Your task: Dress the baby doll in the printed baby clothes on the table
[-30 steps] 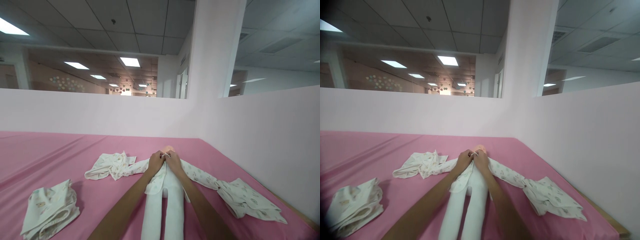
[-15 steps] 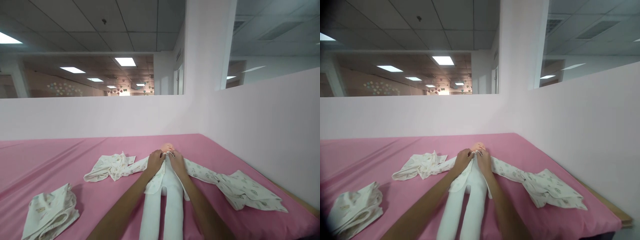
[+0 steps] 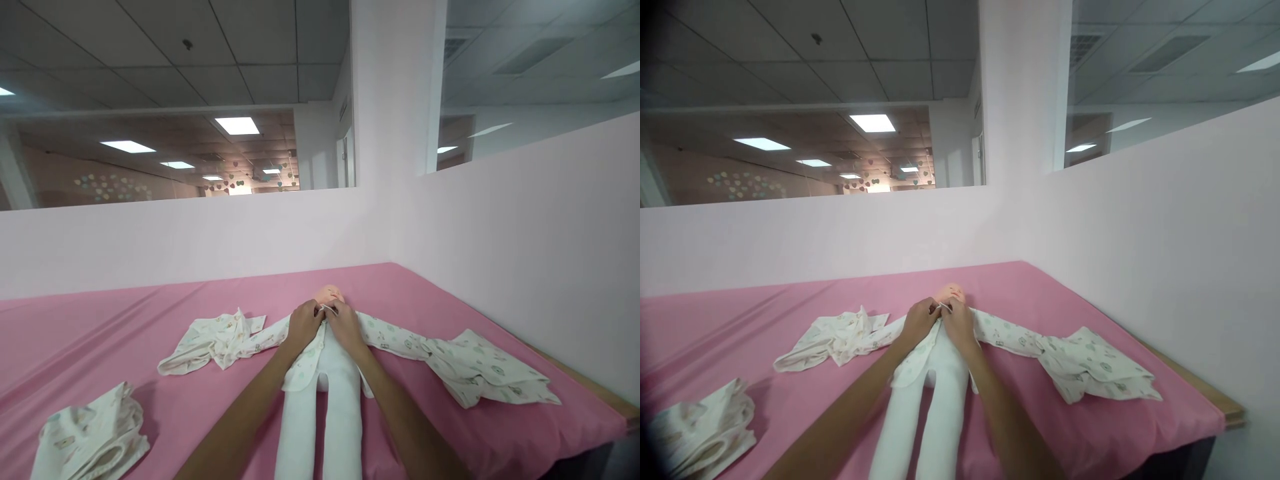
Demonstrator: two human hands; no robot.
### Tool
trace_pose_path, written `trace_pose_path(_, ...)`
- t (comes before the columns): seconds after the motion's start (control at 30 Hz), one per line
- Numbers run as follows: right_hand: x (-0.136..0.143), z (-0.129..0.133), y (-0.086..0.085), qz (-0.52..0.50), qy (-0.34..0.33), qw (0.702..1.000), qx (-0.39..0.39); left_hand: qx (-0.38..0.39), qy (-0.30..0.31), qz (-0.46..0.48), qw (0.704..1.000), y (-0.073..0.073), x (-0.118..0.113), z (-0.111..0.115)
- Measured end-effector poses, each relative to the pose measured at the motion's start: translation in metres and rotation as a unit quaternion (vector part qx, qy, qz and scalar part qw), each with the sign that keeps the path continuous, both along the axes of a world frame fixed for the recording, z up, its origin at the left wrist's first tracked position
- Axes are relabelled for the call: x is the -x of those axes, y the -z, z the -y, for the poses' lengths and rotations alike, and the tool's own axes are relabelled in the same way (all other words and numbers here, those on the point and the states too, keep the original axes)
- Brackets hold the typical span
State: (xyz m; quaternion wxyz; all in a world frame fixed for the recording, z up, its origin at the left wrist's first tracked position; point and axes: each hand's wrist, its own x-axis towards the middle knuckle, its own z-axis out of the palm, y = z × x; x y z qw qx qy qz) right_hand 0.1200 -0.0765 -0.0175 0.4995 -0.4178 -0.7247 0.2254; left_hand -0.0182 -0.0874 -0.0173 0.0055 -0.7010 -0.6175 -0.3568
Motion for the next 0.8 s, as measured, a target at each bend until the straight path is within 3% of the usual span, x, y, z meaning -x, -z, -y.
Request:
trace_pose_path(0.43,0.0045,0.0024,0.0054,0.046,0.010,0.989,-0.139,-0.005,-0.025,0.019,0.999,0.0022,-0.0004,-0.0005)
trace_pose_path(0.8,0.0038,0.0032,0.0038,-0.005,0.008,0.996,-0.084,-0.012,-0.015,-0.006,1.000,0.0014,-0.0009,-0.0011)
